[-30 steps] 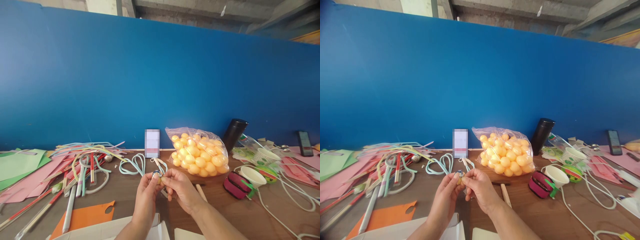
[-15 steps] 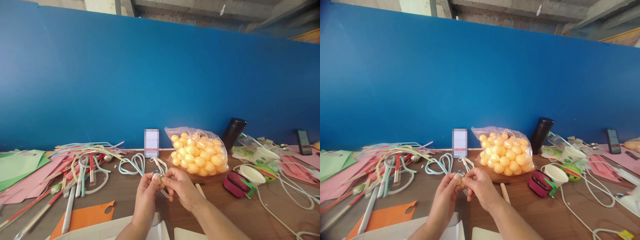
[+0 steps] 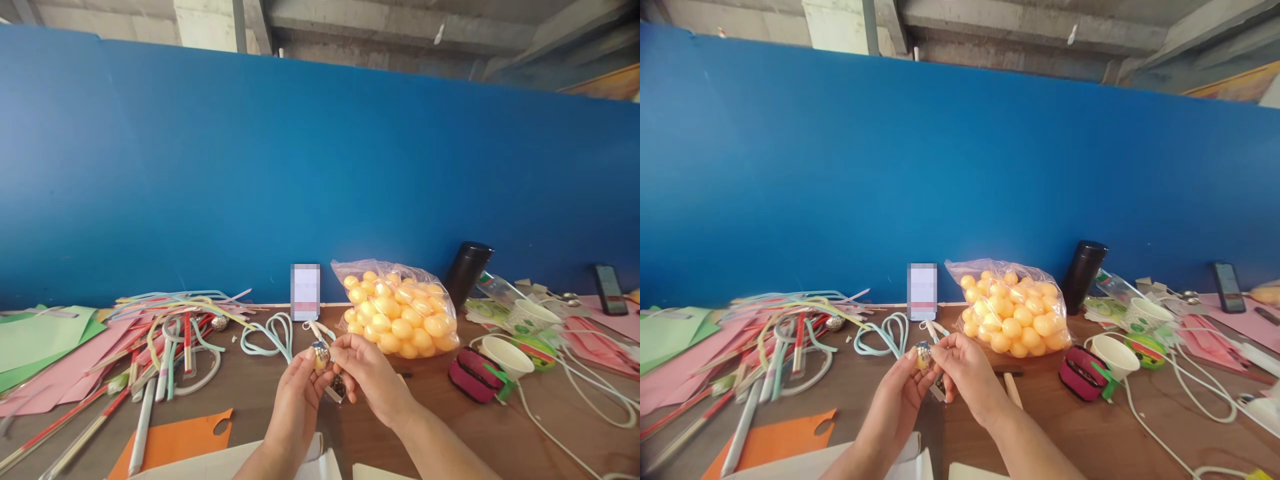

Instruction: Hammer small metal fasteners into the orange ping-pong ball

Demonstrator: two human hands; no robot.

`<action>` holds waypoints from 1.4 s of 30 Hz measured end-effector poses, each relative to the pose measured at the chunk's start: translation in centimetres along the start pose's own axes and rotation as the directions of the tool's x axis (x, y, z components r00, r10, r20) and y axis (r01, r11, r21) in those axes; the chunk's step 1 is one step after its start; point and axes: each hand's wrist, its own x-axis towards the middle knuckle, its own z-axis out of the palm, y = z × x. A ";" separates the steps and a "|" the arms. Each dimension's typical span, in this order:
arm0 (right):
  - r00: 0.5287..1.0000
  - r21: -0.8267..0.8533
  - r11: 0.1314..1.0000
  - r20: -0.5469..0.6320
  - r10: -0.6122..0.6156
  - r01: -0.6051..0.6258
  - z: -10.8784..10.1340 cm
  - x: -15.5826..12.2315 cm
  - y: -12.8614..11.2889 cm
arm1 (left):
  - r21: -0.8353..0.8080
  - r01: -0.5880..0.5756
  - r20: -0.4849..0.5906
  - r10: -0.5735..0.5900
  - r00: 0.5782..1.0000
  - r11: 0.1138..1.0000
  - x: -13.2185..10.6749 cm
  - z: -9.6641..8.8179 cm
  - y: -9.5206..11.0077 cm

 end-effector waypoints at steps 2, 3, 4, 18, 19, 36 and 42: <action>1.000 -0.065 0.998 -0.010 -0.009 0.009 0.2 -0.1 0.1 | 0.014 -0.009 -0.002 0.009 1.000 1.000 0.0 0.0 -0.1; 1.000 -0.098 0.995 -0.015 -0.014 0.012 0.3 -0.1 0.2 | 0.027 -0.014 0.001 0.014 1.000 1.000 0.0 0.0 -0.2; 1.000 -0.131 0.991 -0.016 -0.018 0.016 0.3 -0.2 0.4 | 0.044 -0.020 0.007 0.019 1.000 0.999 0.0 0.0 -0.3; 0.968 -0.897 0.395 0.114 -0.224 0.197 -1.7 6.7 -2.1 | 0.427 -0.340 -0.064 0.402 0.913 0.838 -1.2 1.3 -1.8; 0.970 -0.932 0.307 0.133 -0.203 0.192 -1.6 7.4 -2.2 | 0.425 -0.348 -0.072 0.414 0.907 0.836 -1.2 1.3 -1.9; 0.984 -0.970 -0.241 0.068 -0.162 0.027 -0.9 10.3 -2.0 | 0.408 -0.336 -0.062 0.393 0.917 0.849 0.2 0.2 -2.6; 0.982 -0.981 -0.191 0.055 -0.181 0.019 -0.8 9.9 -2.5 | 0.400 -0.330 -0.071 0.388 0.919 0.855 0.2 0.3 -2.5</action>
